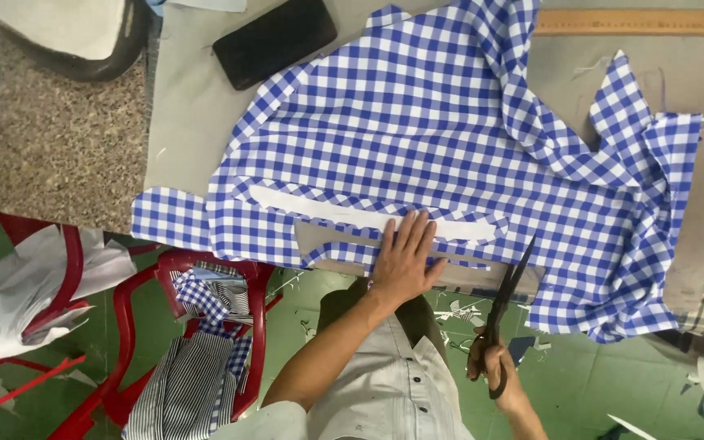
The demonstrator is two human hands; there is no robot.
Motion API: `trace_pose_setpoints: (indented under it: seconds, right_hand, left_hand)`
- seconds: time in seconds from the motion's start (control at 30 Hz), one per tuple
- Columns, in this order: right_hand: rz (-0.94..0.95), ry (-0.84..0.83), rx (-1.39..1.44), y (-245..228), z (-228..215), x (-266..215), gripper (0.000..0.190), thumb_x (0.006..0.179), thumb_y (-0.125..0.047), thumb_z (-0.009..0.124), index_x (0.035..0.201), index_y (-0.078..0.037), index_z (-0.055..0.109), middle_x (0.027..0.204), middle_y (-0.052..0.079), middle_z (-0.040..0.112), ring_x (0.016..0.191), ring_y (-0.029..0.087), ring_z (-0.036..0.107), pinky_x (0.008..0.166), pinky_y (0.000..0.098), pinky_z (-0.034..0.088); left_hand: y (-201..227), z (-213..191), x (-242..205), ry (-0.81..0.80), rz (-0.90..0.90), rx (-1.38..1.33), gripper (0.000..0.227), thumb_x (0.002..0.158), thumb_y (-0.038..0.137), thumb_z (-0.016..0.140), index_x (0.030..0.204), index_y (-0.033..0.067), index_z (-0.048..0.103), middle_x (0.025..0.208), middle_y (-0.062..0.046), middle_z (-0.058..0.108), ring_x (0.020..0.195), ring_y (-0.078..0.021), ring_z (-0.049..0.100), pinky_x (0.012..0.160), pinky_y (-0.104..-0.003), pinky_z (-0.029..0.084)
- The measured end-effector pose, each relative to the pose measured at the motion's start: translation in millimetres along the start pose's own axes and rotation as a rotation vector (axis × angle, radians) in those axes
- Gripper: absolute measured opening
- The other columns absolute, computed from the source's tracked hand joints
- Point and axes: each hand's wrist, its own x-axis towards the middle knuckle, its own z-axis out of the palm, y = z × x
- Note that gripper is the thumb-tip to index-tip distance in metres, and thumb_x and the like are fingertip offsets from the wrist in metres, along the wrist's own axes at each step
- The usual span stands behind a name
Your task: The person cuts a blue and white checkered fabric using shears, following a paper pattern on a work table. After cutting, the person irons a long strip of the same fabric using a steam iron.
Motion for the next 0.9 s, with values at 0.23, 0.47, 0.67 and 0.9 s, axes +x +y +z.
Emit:
trace_pose_setpoints:
  seconds: [0.23, 0.47, 0.67, 0.9]
  right_hand:
    - [0.092, -0.007, -0.076, -15, -17, 1, 0.060, 0.094, -0.058, 0.043, 0.115, -0.003, 0.054, 0.046, 0.005, 0.053, 0.036, 0.017, 0.047, 0.035, 0.0335, 0.043]
    - [0.201, -0.026, -0.167, -41, -45, 21, 0.073, 0.085, -0.067, 0.040, 0.118, -0.004, 0.053, 0.054, 0.006, 0.051, 0.045, 0.020, 0.052, 0.043, 0.0359, 0.048]
    - [0.423, -0.184, 0.092, -13, -172, 27, 0.067, 0.103, -0.049, 0.040, 0.129, 0.010, 0.059, 0.066, 0.011, 0.039, 0.058, 0.022, 0.047, 0.063, 0.0268, 0.037]
    - [0.199, -0.684, -1.125, -63, -391, 160, 0.062, 0.093, -0.052, 0.047, 0.145, -0.023, 0.060, 0.153, -0.003, 0.058, 0.145, 0.010, 0.050, 0.126, 0.0237, 0.023]
  left_hand:
    - [0, -8, -1, -0.001, -0.013, 0.022, 0.081, 0.103, 0.065, 0.011, 0.163, 0.0110, 0.019, 0.173, -0.010, 0.006, 0.160, -0.0278, -0.001, 0.130, -0.053, -0.003]
    - [1, -9, -1, -0.006, -0.022, -0.019, 0.080, 0.104, 0.064, 0.013, 0.162, 0.0100, 0.020, 0.172, -0.011, 0.008, 0.160, -0.0282, 0.002, 0.129, -0.052, -0.001]
    - [7, -6, -7, 0.135, -0.049, 0.050, 0.082, 0.104, 0.067, 0.017, 0.163, 0.0113, 0.023, 0.172, -0.010, 0.012, 0.160, -0.0258, 0.007, 0.130, -0.049, 0.000]
    - [126, -3, -26, 0.791, -0.373, 0.086, 0.030, 0.102, 0.029, 0.068, 0.119, 0.0046, 0.071, 0.118, -0.011, 0.071, 0.109, -0.0277, 0.066, 0.095, -0.039, 0.055]
